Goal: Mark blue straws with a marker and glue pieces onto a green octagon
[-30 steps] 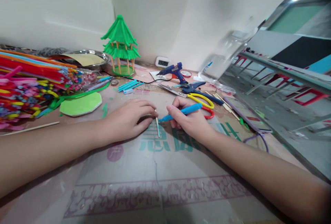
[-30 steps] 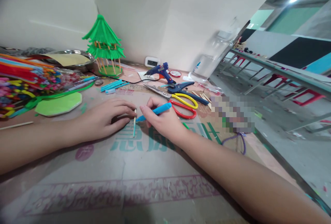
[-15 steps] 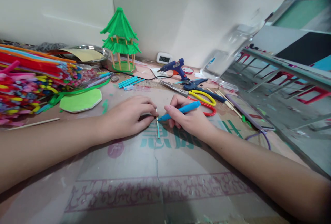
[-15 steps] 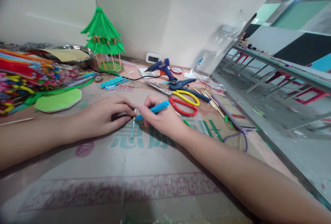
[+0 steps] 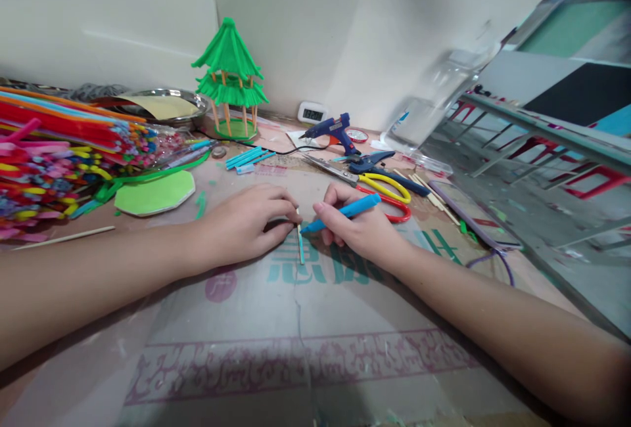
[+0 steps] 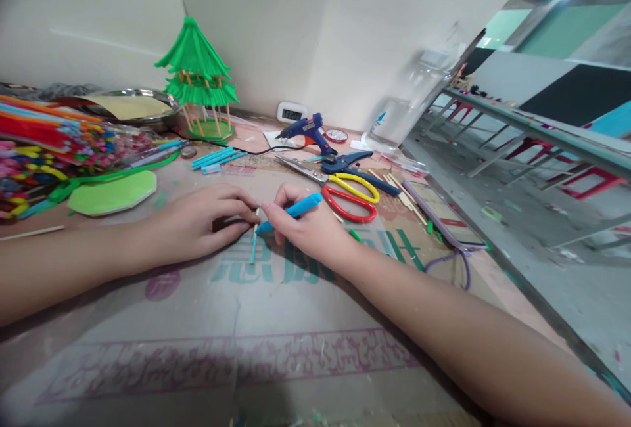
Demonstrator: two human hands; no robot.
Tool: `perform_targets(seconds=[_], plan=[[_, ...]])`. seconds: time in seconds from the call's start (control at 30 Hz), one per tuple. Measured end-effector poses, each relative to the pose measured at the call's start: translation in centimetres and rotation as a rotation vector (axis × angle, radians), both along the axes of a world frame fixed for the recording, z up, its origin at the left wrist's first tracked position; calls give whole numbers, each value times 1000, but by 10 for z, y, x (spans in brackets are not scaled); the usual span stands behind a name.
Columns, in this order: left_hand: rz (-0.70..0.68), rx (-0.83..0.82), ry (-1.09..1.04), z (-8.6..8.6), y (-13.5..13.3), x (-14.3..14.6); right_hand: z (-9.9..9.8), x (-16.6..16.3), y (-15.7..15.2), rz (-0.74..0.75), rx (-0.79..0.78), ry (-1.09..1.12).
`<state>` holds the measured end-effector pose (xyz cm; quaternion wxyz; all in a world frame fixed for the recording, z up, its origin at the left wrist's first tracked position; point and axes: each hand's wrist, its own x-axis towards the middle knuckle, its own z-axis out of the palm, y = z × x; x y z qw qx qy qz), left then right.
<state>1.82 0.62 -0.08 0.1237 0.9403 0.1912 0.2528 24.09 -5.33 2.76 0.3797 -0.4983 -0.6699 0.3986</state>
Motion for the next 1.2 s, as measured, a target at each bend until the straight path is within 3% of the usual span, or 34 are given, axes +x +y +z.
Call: perform_targets(seconds=[0.17, 0.37, 0.6, 1.2], plan=[[6, -8, 7, 1, 0, 0, 0, 1, -1, 47, -31, 0], [8, -13, 23, 3, -1, 0, -1, -1, 1, -35, 26, -15], [121, -80, 96, 10, -13, 0, -2, 0, 2, -30, 16, 7], [94, -95, 111, 5, -12, 1, -2, 0, 3, -10, 8, -23]])
